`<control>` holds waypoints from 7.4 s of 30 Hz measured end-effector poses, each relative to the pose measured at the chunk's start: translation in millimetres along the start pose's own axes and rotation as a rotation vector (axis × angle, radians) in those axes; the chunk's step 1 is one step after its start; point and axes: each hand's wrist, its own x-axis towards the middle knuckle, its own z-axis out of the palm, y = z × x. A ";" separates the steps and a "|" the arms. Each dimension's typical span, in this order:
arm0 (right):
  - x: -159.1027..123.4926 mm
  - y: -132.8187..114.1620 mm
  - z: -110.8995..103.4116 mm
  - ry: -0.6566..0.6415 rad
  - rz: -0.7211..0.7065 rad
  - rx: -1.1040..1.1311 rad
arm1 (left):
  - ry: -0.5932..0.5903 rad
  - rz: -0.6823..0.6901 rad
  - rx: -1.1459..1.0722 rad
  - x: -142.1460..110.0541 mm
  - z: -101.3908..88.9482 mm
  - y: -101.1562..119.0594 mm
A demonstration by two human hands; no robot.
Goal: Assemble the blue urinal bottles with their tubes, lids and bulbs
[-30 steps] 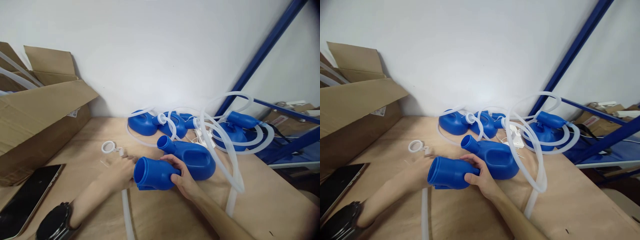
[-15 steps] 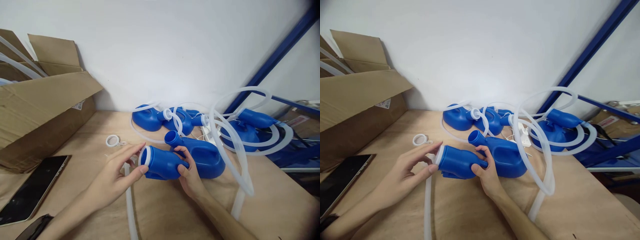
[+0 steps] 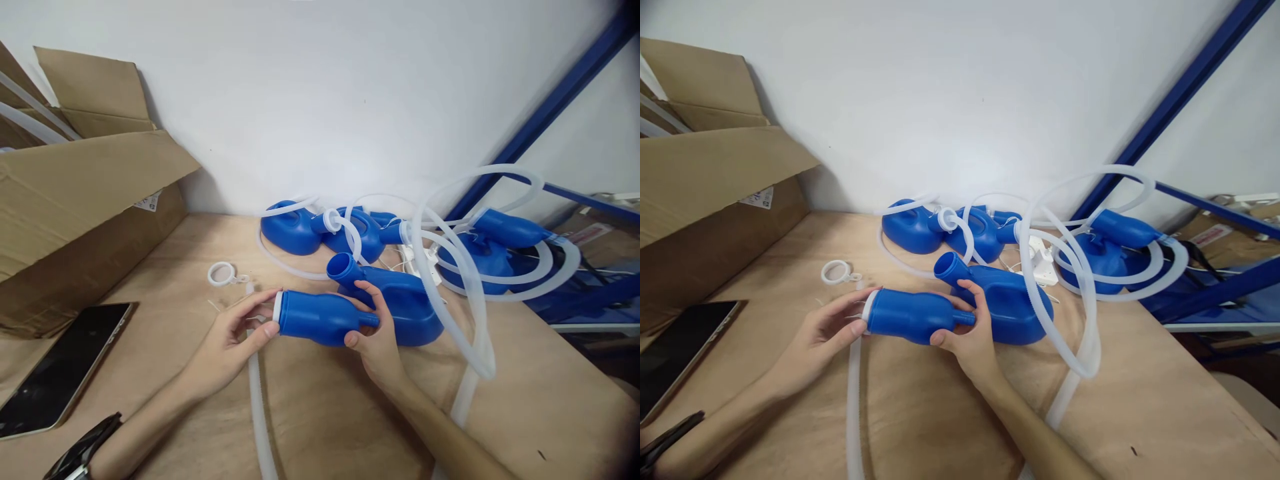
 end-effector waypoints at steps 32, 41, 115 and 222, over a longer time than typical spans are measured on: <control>-8.5 8.8 0.0 -0.171 -0.230 -0.383 | 0.004 0.189 -0.074 -15.2 6.0 -30.8; -14.2 8.1 5.6 -0.095 -0.255 -0.408 | 0.033 0.276 0.010 -15.0 8.5 -25.8; -4.3 -21.8 -12.7 0.087 -0.873 -0.975 | 0.992 -0.025 -0.037 48.3 -92.0 -38.5; 35.2 1.2 -63.4 0.156 -0.691 -1.103 | 0.105 0.209 1.394 41.7 -96.7 -65.2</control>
